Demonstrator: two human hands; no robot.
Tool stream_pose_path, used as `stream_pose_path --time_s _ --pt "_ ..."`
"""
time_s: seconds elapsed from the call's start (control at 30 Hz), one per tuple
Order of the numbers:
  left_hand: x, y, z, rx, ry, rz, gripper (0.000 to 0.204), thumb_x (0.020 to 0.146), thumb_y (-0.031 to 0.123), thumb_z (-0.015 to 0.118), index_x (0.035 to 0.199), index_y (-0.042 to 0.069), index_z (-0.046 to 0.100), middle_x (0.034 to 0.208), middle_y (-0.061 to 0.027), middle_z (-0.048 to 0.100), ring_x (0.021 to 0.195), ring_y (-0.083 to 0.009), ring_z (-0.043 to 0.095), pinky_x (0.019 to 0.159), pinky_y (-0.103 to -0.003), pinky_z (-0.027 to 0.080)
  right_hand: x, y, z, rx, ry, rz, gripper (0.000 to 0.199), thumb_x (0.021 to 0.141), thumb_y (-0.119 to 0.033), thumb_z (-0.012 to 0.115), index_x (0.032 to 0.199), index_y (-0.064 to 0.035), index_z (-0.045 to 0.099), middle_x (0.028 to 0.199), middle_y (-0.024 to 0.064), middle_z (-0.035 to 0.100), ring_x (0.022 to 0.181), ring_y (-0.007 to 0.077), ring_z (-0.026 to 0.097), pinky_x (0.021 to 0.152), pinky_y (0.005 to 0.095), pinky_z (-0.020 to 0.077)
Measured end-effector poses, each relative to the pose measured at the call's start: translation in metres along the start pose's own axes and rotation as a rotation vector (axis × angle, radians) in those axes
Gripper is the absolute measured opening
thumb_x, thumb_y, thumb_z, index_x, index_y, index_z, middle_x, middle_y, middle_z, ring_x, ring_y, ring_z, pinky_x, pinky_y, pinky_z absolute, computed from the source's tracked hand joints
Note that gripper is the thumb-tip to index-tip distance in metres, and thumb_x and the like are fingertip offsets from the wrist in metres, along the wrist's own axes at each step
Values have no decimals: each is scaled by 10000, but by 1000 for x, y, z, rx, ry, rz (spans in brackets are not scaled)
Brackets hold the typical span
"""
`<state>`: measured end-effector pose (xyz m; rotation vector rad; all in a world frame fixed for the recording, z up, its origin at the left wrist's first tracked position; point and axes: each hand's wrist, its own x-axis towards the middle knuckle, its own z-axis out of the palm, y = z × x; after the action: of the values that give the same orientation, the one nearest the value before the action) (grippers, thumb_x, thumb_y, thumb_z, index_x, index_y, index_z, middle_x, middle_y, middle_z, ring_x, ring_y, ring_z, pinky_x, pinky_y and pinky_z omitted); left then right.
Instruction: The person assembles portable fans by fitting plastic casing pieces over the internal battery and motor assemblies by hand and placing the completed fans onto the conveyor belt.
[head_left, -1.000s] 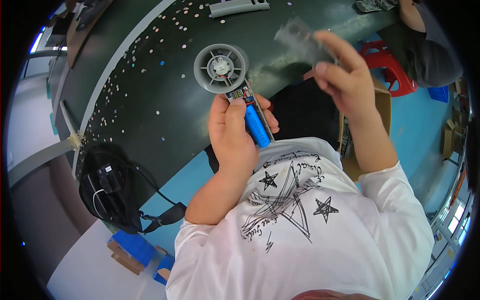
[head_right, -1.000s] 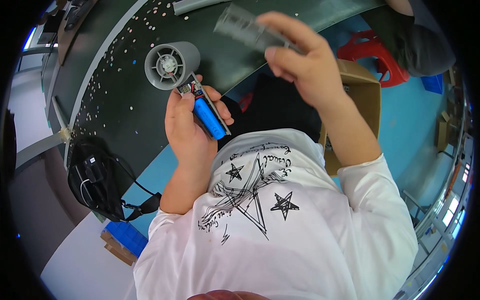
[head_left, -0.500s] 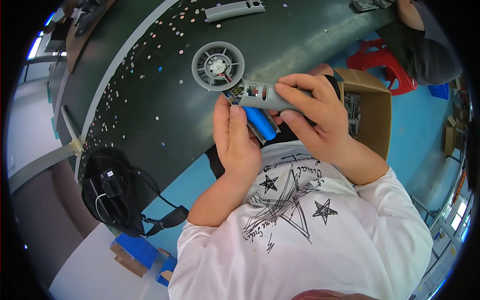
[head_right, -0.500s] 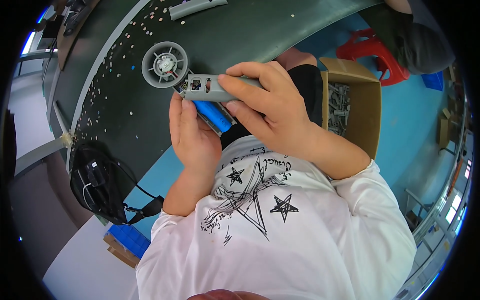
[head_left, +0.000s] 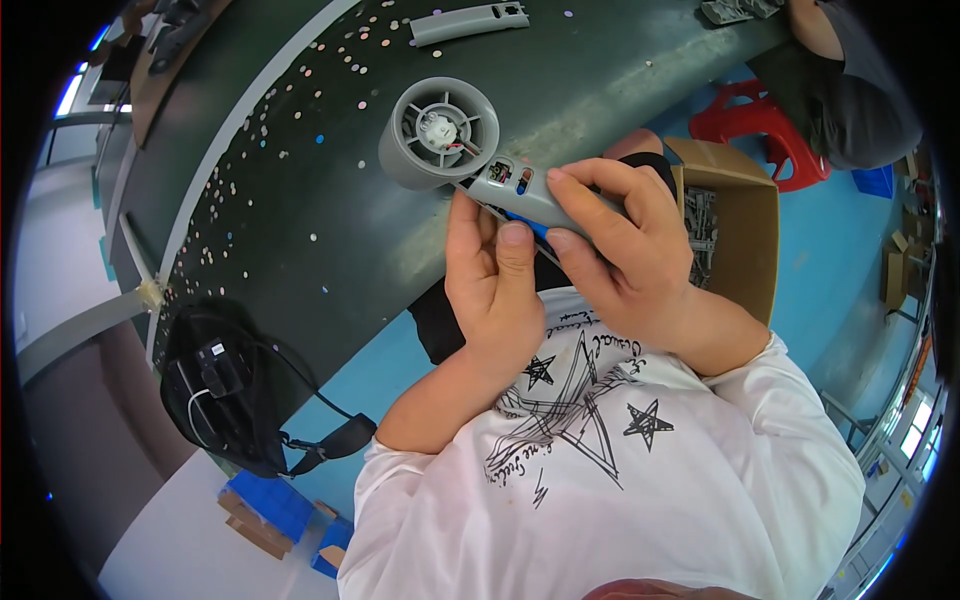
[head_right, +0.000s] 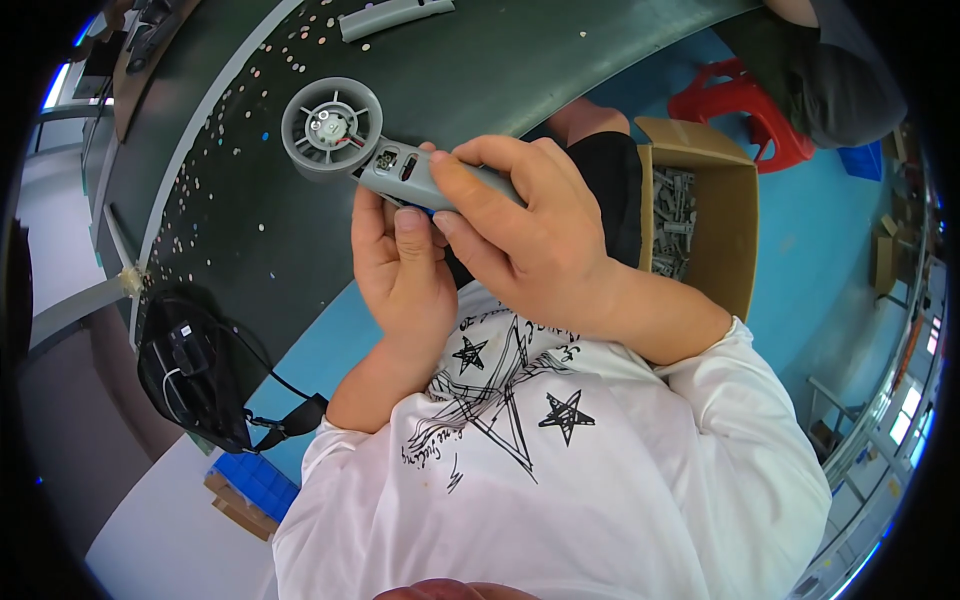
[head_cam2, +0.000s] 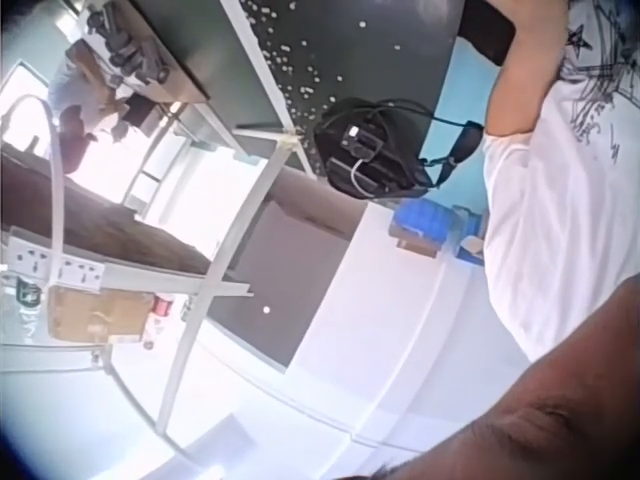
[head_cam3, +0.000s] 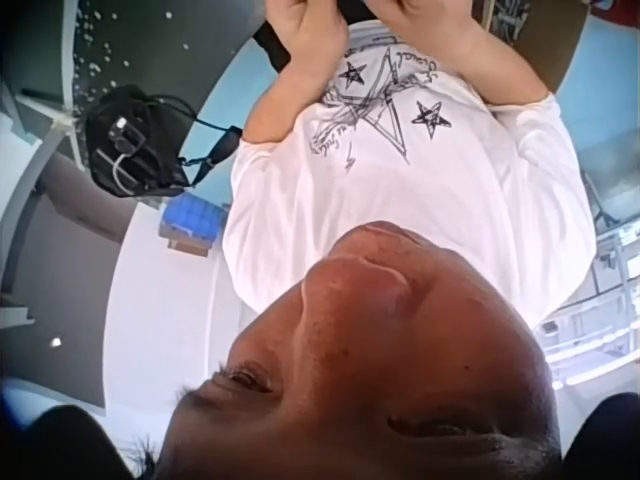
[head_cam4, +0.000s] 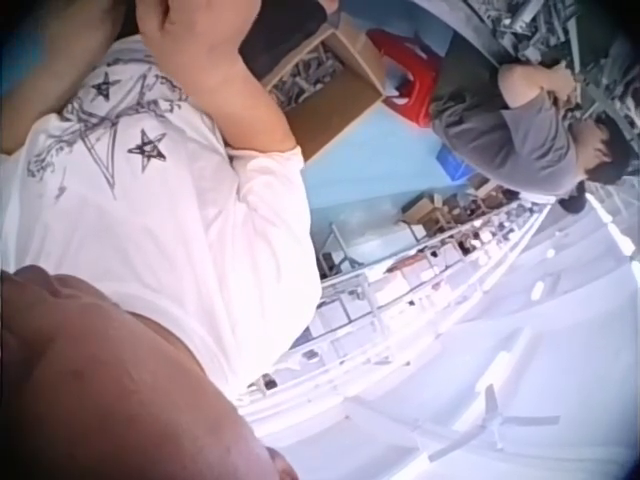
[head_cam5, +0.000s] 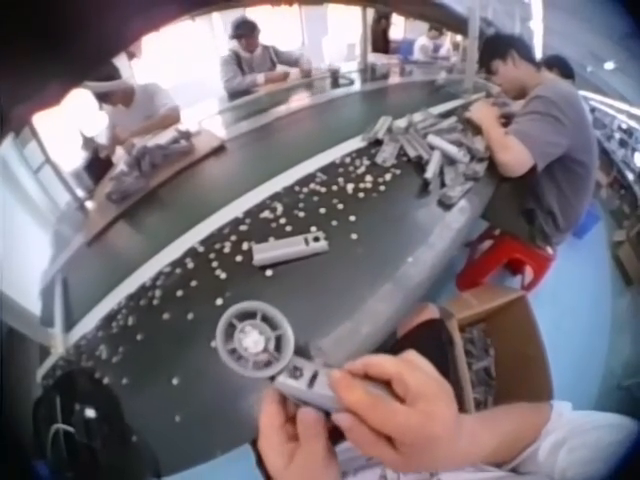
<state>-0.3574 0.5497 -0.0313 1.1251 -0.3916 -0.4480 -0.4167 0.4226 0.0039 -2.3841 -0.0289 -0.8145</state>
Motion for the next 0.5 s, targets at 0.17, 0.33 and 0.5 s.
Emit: stream_pose_path --time_s 0.17,0.33,0.5 --pt "0 -5 3 -146 24 16 511 1013 89 381 1460 -43 172 1426 -218 389 1300 -230 417 1076 -347 335 -2 1 12 -47 93 -47 418 727 -71 719 1135 -27 642 1038 128 590 723 245 531 615 326 445" --pt "-1 -2 7 -181 58 -10 519 1012 76 369 1465 -39 143 1452 -222 352 1309 -234 405 1079 -344 334 -3 0 13 -33 52 -55 403 756 2 694 1149 51 620 1097 179 589 801 242 540 674 308 463" --pt "-1 -8 8 -203 57 -5 515 1017 83 351 1467 -33 131 1458 -211 349 1301 -229 410 1075 -336 338 -5 1 16 -10 56 -41 403 763 15 680 1157 58 611 1102 190 582 846 253 547 706 316 466"
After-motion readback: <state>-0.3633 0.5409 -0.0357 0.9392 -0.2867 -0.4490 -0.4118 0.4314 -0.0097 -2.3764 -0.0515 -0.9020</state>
